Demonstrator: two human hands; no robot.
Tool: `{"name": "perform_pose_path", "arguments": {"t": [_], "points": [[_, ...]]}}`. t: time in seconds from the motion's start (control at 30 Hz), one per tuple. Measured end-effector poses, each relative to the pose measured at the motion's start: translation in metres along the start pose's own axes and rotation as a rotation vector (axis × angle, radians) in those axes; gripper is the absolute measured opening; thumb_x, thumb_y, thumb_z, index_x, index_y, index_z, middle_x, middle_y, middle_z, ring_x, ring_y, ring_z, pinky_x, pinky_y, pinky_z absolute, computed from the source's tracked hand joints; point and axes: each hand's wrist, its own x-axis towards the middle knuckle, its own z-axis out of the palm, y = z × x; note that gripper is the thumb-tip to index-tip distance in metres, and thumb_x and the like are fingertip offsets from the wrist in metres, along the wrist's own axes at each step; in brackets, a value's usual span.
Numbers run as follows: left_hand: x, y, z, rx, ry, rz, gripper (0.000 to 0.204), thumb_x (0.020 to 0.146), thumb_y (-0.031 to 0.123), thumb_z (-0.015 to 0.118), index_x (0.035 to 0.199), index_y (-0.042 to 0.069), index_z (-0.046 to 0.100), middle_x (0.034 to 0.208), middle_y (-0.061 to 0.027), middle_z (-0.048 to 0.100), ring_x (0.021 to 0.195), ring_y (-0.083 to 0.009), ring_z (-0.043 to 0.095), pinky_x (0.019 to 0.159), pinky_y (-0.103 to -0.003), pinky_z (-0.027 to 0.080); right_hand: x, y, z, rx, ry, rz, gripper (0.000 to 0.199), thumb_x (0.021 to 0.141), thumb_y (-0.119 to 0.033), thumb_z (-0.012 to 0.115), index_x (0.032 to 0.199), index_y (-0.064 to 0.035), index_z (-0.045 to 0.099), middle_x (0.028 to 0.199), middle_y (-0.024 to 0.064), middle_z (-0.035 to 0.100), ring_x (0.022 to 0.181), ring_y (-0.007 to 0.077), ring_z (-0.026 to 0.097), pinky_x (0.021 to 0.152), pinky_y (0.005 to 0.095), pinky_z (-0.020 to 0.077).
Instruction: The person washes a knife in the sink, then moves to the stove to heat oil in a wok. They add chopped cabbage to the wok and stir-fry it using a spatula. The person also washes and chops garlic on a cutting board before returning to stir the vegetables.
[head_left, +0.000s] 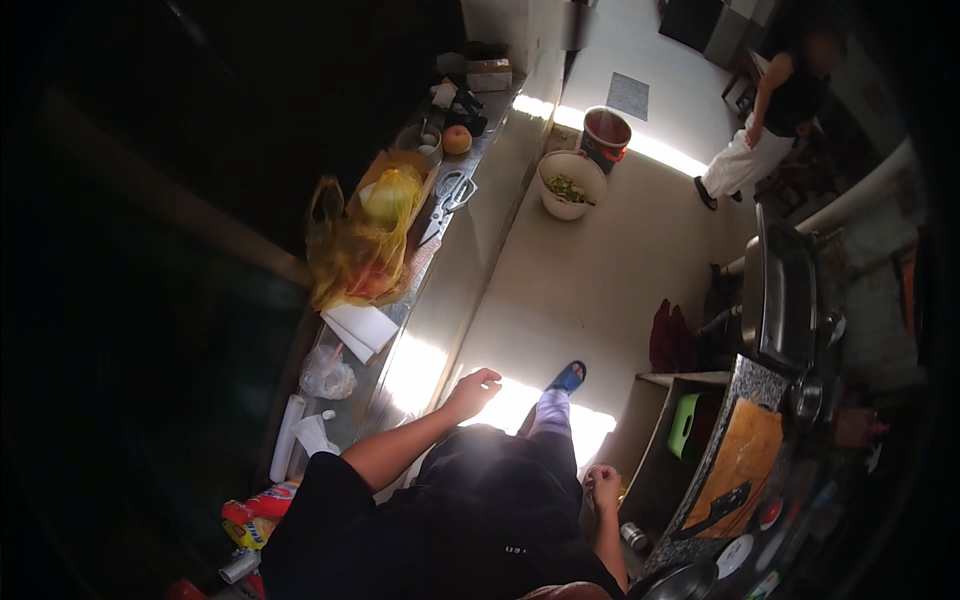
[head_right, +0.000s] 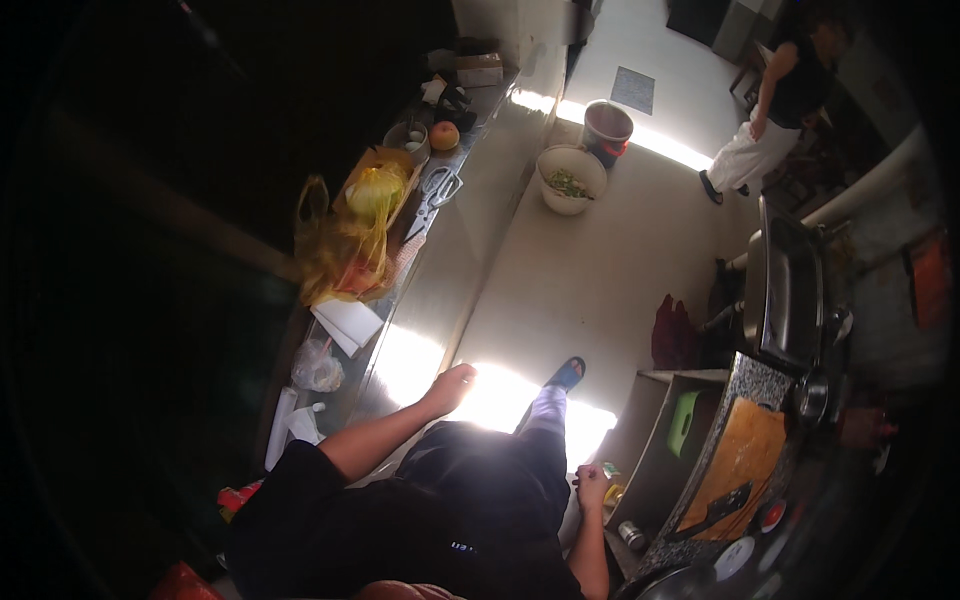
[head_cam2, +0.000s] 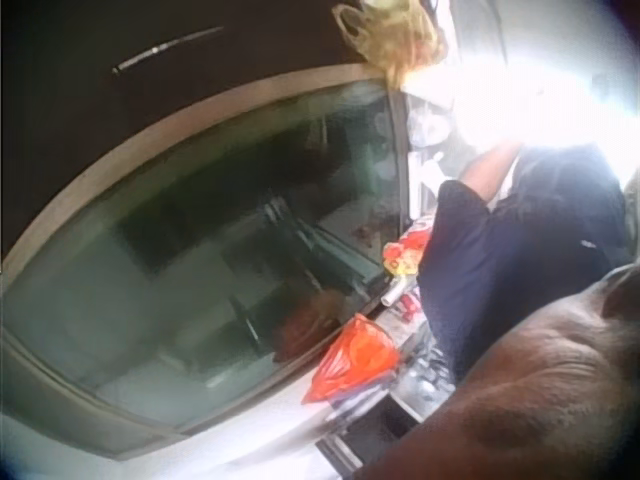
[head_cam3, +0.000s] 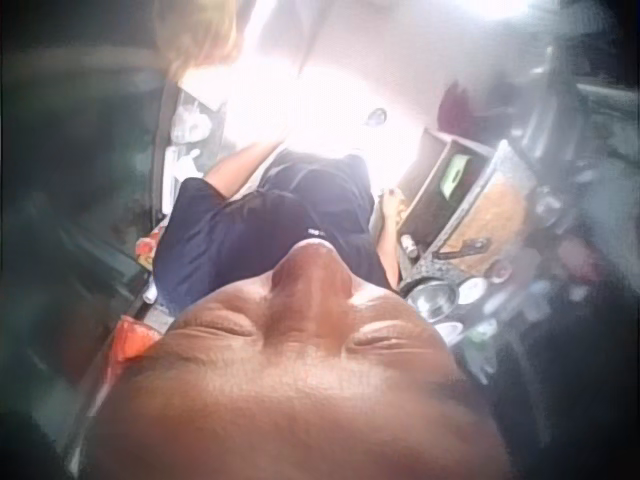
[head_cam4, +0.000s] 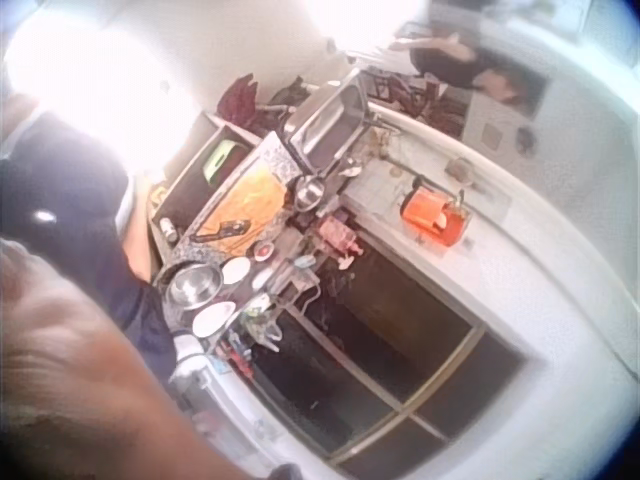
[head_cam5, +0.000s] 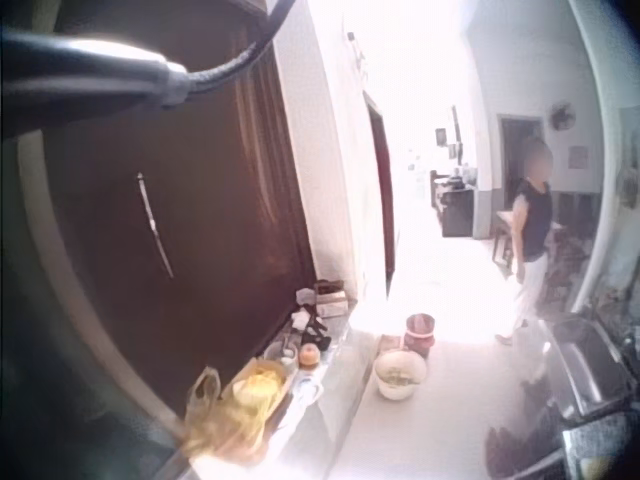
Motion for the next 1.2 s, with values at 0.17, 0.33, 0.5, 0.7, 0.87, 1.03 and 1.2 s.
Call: {"name": "perform_pose_path", "arguments": {"t": [0.17, 0.33, 0.5, 0.7, 0.87, 1.03, 1.2], "points": [[0.056, 0.013, -0.021, -0.206, 0.325, -0.147, 0.02, 0.08, 0.015, 0.054, 0.096, 0.003, 0.056, 0.073, -0.0069, 0.059, 0.07, -0.013, 0.058, 0.063, -0.025, 0.046, 0.106, -0.034, -0.01, -0.202, -0.107, -0.121, 0.007, 0.08, -0.009, 0.054, 0.075, -0.0037, 0.052, 0.063, 0.0035, 0.054, 0.048, 0.011, 0.051, 0.041, 0.0228, 0.0409], [0.095, 0.014, -0.039, -0.725, 0.54, 0.048, 0.018, 0.082, 0.004, 0.051, 0.1, 0.0, 0.05, 0.071, -0.0019, 0.053, 0.061, -0.0075, 0.05, 0.056, -0.02, 0.042, 0.198, -0.246, 0.016, -0.584, -0.269, -0.482, 0.012, 0.079, -0.013, 0.054, 0.073, -0.0028, 0.057, 0.059, 0.0036, 0.054, 0.052, 0.0101, 0.051, 0.053, 0.0243, 0.0432], [0.127, 0.101, -0.073, -0.469, 0.658, 0.005, 0.025, 0.081, -0.001, 0.053, 0.105, -0.001, 0.05, 0.084, -0.0047, 0.057, 0.073, -0.0082, 0.055, 0.064, -0.02, 0.045, 0.239, -0.489, 0.128, -0.738, -0.34, -0.758, 0.025, 0.079, -0.025, 0.055, 0.082, -0.0006, 0.06, 0.078, 0.0159, 0.059, 0.071, 0.0241, 0.057, 0.067, 0.0326, 0.0452], [0.16, 0.098, -0.063, -0.81, 0.902, -0.213, 0.024, 0.08, 0.007, 0.06, 0.102, 0.0, 0.054, 0.082, -0.0051, 0.059, 0.07, -0.0088, 0.055, 0.064, -0.021, 0.045, 0.195, -0.647, 0.351, -0.808, -0.733, -1.328, 0.021, 0.076, -0.024, 0.056, 0.081, -0.0045, 0.062, 0.078, 0.0137, 0.056, 0.076, 0.0296, 0.057, 0.067, 0.0369, 0.045], [0.197, 0.097, -0.085, -0.653, 0.965, -0.231, 0.022, 0.08, 0.007, 0.059, 0.101, 0.001, 0.055, 0.08, -0.007, 0.061, 0.067, -0.0092, 0.055, 0.061, -0.022, 0.045, 0.191, -0.667, 0.503, -1.47, -0.705, -1.593, 0.019, 0.078, -0.019, 0.049, 0.083, -0.0101, 0.064, 0.087, 0.0113, 0.062, 0.085, 0.0272, 0.059, 0.07, 0.037, 0.0485], [0.211, 0.133, -0.112, -0.577, 1.06, -0.273, 0.023, 0.081, 0.009, 0.058, 0.102, 0.001, 0.054, 0.083, -0.0088, 0.061, 0.069, -0.0114, 0.057, 0.062, -0.023, 0.045, 0.187, -0.643, 0.568, -1.875, -0.82, -1.783, 0.023, 0.078, -0.016, 0.047, 0.089, -0.0063, 0.065, 0.094, 0.0118, 0.062, 0.091, 0.025, 0.059, 0.074, 0.0354, 0.0481], [0.229, 0.143, -0.101, -0.587, 1.178, -0.363, 0.024, 0.08, 0.009, 0.059, 0.103, 0.002, 0.055, 0.082, -0.0094, 0.062, 0.07, -0.0132, 0.059, 0.062, -0.024, 0.046, 0.174, -0.646, 0.582, -1.988, -0.854, -1.678, 0.025, 0.076, -0.017, 0.055, 0.097, -0.0067, 0.064, 0.102, 0.0126, 0.061, 0.098, 0.0244, 0.057, 0.078, 0.0335, 0.0468]]}}
